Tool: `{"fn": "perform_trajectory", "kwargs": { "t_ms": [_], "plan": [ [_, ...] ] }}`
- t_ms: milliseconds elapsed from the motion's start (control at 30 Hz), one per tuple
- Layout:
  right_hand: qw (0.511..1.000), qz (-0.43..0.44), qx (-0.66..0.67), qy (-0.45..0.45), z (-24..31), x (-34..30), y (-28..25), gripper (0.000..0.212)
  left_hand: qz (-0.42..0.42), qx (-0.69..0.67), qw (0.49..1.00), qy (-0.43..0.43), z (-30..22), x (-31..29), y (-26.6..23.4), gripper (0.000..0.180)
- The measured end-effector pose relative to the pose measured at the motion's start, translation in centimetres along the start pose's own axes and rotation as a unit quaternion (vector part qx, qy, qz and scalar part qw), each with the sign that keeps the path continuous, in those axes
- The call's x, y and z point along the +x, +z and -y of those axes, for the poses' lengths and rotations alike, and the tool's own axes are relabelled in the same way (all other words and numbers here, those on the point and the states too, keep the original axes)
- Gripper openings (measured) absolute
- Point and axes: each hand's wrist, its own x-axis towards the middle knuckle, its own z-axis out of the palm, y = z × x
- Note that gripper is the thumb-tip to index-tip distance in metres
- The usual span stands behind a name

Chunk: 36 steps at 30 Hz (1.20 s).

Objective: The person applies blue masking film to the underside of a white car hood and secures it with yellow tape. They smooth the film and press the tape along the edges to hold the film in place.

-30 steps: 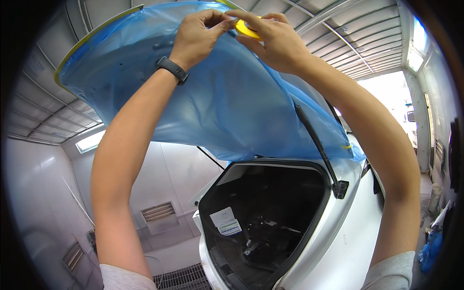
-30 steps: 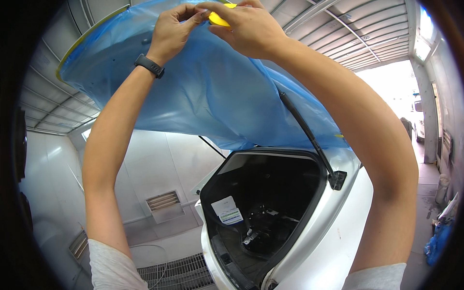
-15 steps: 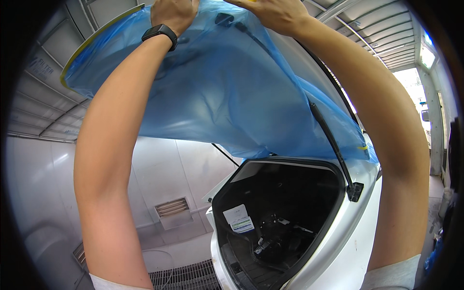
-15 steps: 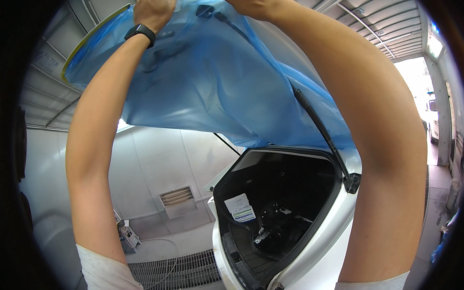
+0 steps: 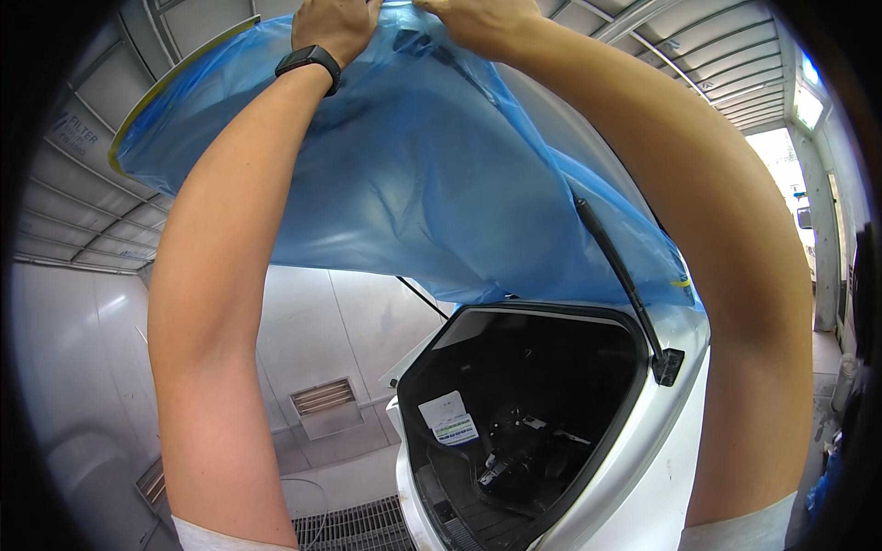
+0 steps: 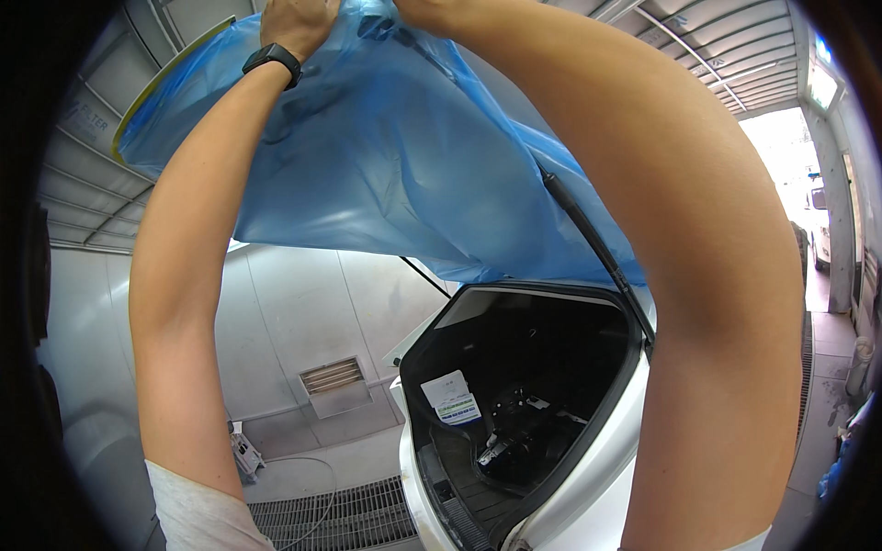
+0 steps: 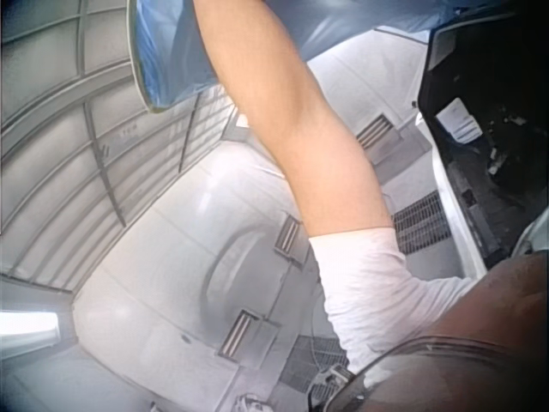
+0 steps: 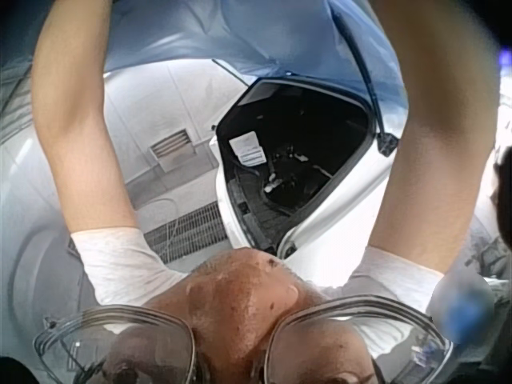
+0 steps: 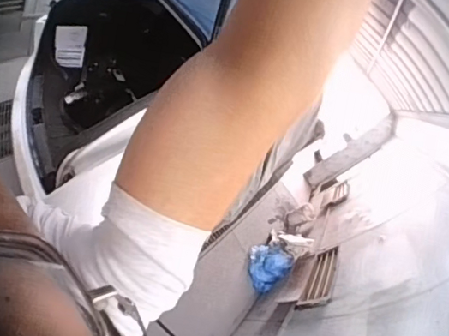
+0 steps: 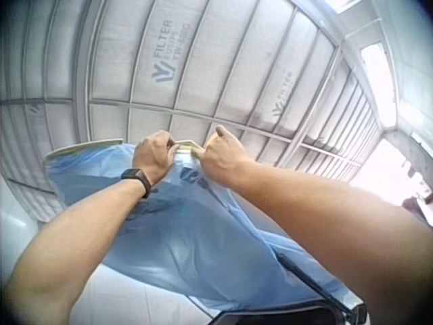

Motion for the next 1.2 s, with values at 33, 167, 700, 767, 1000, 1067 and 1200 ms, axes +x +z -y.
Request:
{"fn": "perform_trajectory", "kwargs": {
  "t_ms": [33, 167, 700, 767, 1000, 1067, 1200],
  "plan": [
    [1.0, -0.007, -0.011, -0.002, 0.1, 0.1, 0.2, 0.036, 0.003, 0.006, 1.0, -0.003, 0.0, 0.0, 0.0, 0.016],
    [1.0, 0.0, -0.005, 0.0, 0.5, 0.5, 0.7, 0.039, 0.001, 0.01, 1.0, 0.018, 0.0, 0.0, 0.1, 0.016],
    [0.995, 0.084, -0.055, 0.025, 0.8, 1.2, -0.9, 0.045, 0.051, 0.095, 0.994, 0.032, -1.1, 0.9, -0.2, 0.018],
    [0.995, 0.097, -0.037, 0.015, 0.7, 1.7, -0.9, 0.041, 0.053, 0.09, 0.994, 0.015, -1.1, 1.1, -0.2, 0.017],
    [0.993, 0.113, -0.001, 0.021, 0.6, 3.2, -1.4, 0.033, 0.029, 0.099, 0.974, 0.201, 0.1, 0.8, 0.0, 0.02],
    [0.996, 0.085, 0.027, 0.023, 0.5, 2.7, -1.7, 0.031, 0.022, 0.13, 0.955, 0.264, 0.6, -0.2, 0.0, 0.025],
    [0.987, 0.105, 0.1, 0.075, 0.8, 1.7, -2.1, 0.03, 0.041, 0.145, 0.957, 0.25, 1.3, -1.4, 0.5, 0.037]
  ]
}}
